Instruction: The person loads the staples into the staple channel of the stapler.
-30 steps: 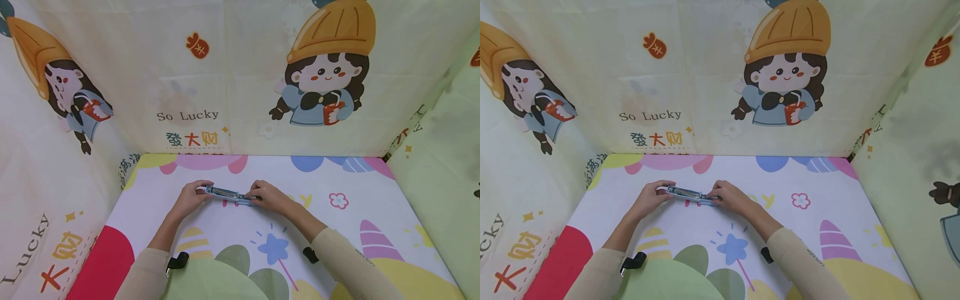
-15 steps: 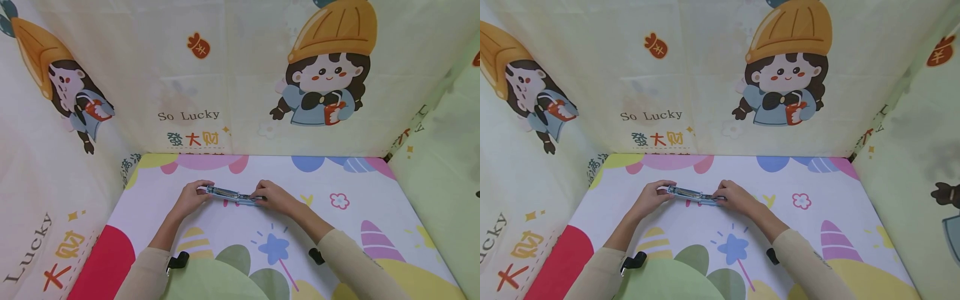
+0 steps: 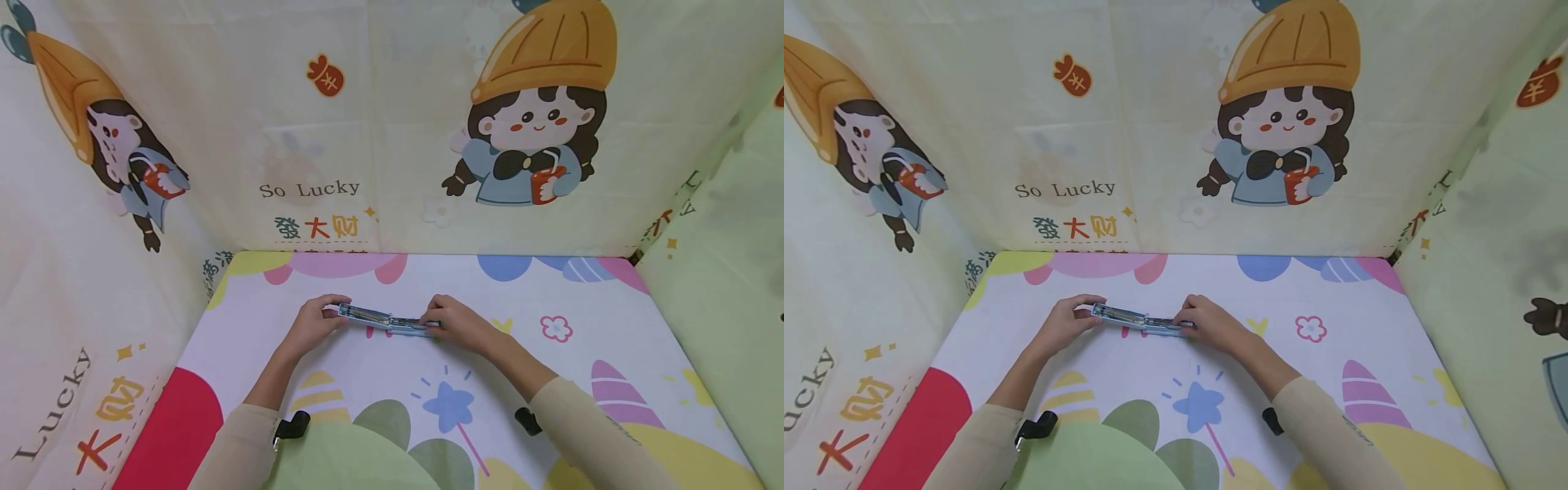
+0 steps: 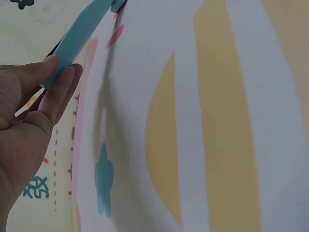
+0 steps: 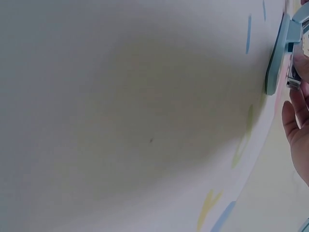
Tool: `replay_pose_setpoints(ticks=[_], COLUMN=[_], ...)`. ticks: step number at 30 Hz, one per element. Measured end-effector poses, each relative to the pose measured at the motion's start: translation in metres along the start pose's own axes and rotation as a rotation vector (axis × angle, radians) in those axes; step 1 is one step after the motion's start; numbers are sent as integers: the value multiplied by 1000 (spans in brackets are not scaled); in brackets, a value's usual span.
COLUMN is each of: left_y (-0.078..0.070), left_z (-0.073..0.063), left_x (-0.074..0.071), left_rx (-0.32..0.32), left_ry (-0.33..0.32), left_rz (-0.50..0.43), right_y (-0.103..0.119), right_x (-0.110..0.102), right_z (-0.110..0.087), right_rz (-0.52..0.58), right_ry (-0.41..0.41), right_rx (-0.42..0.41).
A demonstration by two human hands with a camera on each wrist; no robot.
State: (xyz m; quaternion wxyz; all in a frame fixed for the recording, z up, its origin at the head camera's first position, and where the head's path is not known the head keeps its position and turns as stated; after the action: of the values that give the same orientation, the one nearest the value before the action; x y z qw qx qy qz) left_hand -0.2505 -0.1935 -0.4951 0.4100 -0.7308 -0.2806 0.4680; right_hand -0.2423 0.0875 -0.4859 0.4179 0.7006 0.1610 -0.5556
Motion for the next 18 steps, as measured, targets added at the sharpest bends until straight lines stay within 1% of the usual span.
replay_pose_setpoints(ticks=[6,14,18], left_y=[1,0,0], left_z=[1,-1,-1], left_x=[0,0,0], left_rx=[2,-1,-1], left_ry=[2,3,1], left_rz=[1,2,-3], right_y=[-1,-2,-4], right_x=[-2,-2,-2], right_z=[-5,-8,-11], right_rz=[-11,29,64], right_ry=[-7,-19,-22], right_rx=[-2,-8,9])
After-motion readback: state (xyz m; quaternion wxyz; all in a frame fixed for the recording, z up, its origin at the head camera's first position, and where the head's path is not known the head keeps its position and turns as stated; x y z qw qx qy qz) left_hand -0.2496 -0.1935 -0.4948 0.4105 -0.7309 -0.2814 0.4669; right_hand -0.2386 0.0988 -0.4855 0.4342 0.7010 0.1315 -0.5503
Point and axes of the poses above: each hand's wrist, its own z-axis towards the middle knuckle, its own x-axis out of the palm, y = z × x, the point moved 7 cm from there along z, towards the middle knuckle, and after that the axes turned 13 degrees about y, right-handed, at the moved point
